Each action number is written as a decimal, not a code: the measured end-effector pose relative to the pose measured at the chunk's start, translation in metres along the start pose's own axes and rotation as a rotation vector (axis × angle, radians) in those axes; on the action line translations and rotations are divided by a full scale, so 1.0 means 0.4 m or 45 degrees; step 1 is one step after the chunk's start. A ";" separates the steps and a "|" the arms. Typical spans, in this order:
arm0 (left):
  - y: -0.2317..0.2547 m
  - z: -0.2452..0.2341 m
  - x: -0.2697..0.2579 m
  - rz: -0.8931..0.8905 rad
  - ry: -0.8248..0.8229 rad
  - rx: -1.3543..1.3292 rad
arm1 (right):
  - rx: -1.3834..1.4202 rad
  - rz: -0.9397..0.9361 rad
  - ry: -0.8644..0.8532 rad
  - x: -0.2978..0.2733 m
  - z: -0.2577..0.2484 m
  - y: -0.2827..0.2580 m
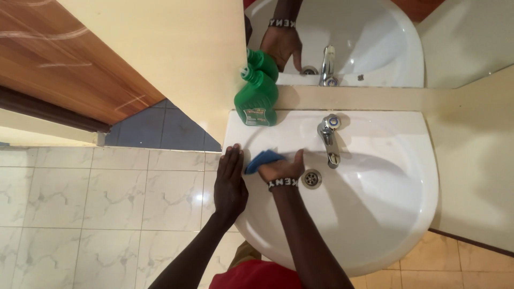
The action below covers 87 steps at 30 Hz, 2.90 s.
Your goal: Cleaning a bathroom sink and faucet using a sponge
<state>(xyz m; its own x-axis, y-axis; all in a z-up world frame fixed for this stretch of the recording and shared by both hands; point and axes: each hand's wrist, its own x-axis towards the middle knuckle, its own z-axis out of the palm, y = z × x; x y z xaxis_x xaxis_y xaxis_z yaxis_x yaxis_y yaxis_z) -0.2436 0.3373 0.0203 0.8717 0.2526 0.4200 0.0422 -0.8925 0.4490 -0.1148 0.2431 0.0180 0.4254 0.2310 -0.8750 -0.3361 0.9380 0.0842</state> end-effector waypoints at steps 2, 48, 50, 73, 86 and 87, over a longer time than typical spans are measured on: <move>0.000 0.001 -0.002 -0.008 -0.023 0.010 | 0.006 -0.030 -0.130 -0.074 0.043 0.002; -0.022 0.019 -0.022 -0.015 0.092 -0.110 | -3.186 -2.415 -0.750 -0.017 -0.094 -0.167; -0.013 0.018 -0.020 -0.022 0.093 -0.099 | -3.184 -2.495 -0.793 -0.013 -0.110 -0.220; -0.009 0.016 -0.014 0.028 0.106 -0.014 | -2.958 -2.676 -0.681 0.026 0.032 -0.538; -0.018 0.035 -0.028 -0.018 0.069 -0.046 | -3.498 -2.369 -0.187 -0.081 0.017 -0.788; -0.024 0.031 -0.032 0.005 0.078 -0.063 | -3.485 -2.374 -0.163 -0.091 0.003 -0.804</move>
<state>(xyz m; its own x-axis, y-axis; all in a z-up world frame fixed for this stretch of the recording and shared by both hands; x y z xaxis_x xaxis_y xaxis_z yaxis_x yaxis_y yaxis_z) -0.2492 0.3380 0.0008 0.8403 0.2727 0.4685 0.0132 -0.8743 0.4851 -0.0212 -0.0666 0.0234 0.8724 0.4719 0.1274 0.4715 -0.8812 0.0350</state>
